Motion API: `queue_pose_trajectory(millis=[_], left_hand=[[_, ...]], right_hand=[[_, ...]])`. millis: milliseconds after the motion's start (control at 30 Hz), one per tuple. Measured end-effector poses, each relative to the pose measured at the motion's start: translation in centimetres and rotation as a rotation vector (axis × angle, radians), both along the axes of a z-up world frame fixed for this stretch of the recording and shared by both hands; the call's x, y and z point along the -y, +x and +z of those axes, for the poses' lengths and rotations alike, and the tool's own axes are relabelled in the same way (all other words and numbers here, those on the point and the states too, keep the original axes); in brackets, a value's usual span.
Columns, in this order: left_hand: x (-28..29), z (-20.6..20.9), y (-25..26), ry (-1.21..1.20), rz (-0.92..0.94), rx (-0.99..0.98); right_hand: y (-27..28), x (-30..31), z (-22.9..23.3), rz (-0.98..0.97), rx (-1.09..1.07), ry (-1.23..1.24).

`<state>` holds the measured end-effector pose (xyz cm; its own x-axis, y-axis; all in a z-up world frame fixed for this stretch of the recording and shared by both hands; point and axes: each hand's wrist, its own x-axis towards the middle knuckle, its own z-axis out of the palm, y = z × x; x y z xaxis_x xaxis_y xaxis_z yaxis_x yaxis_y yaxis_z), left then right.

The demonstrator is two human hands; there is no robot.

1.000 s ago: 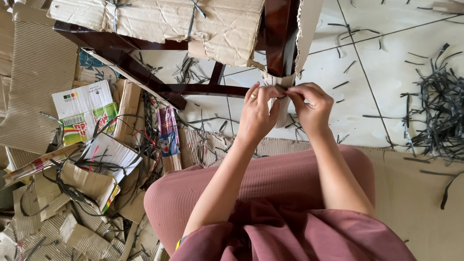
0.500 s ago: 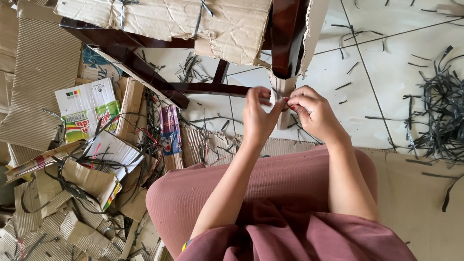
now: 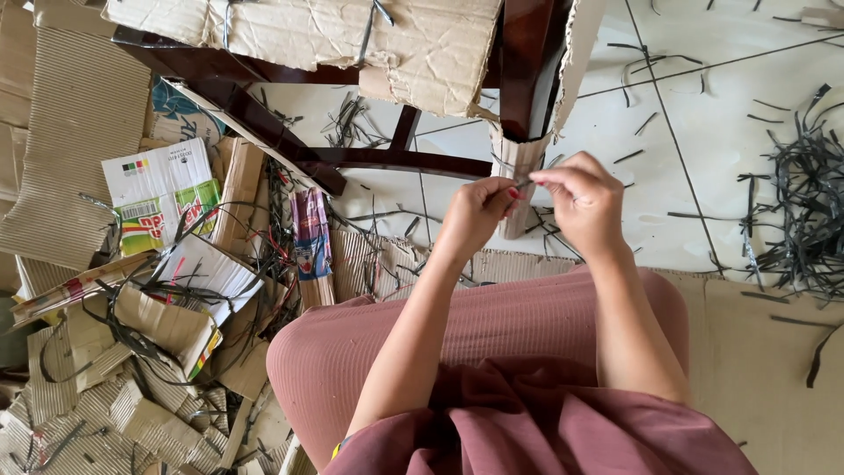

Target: Wrapping a chair leg with protective paper and securing it with plastic strips using scissors.

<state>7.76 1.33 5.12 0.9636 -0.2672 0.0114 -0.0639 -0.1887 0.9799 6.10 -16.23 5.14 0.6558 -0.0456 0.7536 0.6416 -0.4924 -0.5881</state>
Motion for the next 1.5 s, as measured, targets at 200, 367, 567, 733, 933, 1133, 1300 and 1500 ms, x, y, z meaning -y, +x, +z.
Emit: queue_pose_trajectory(millis=[200,367,567,733,933,1133,1300,1500], left_hand=[[-1.5,-2.7,1.4,0.015,0.136,0.034],[-1.5,-3.7,0.6,-0.035,0.16,0.05],[-0.7,-2.3,0.2,0.003,0.147,0.321],[1.3,-0.2,1.0,-0.004,0.067,0.69],[2.2,1.0,1.5,-0.001,0.065,0.816],[2.4,-0.7,2.3,0.192,0.193,0.836],[1.5,-0.9,2.2,0.225,0.102,0.878],[1.5,-0.5,2.0,0.239,0.077,0.897]], right_hand=[[2.9,2.5,-3.0,-0.178,0.045,0.093],[6.5,1.9,-5.6,-0.17,0.019,0.215],[6.7,1.2,-5.7,-0.112,-0.09,0.312],[3.9,2.2,-3.8,-0.118,-0.197,0.231],[1.4,3.4,-2.0,-0.098,-0.218,0.098],[0.6,1.9,1.1,0.099,0.004,0.037],[0.2,0.4,2.8,0.104,0.13,-0.075],[1.0,0.2,1.3,0.086,0.132,-0.04]])
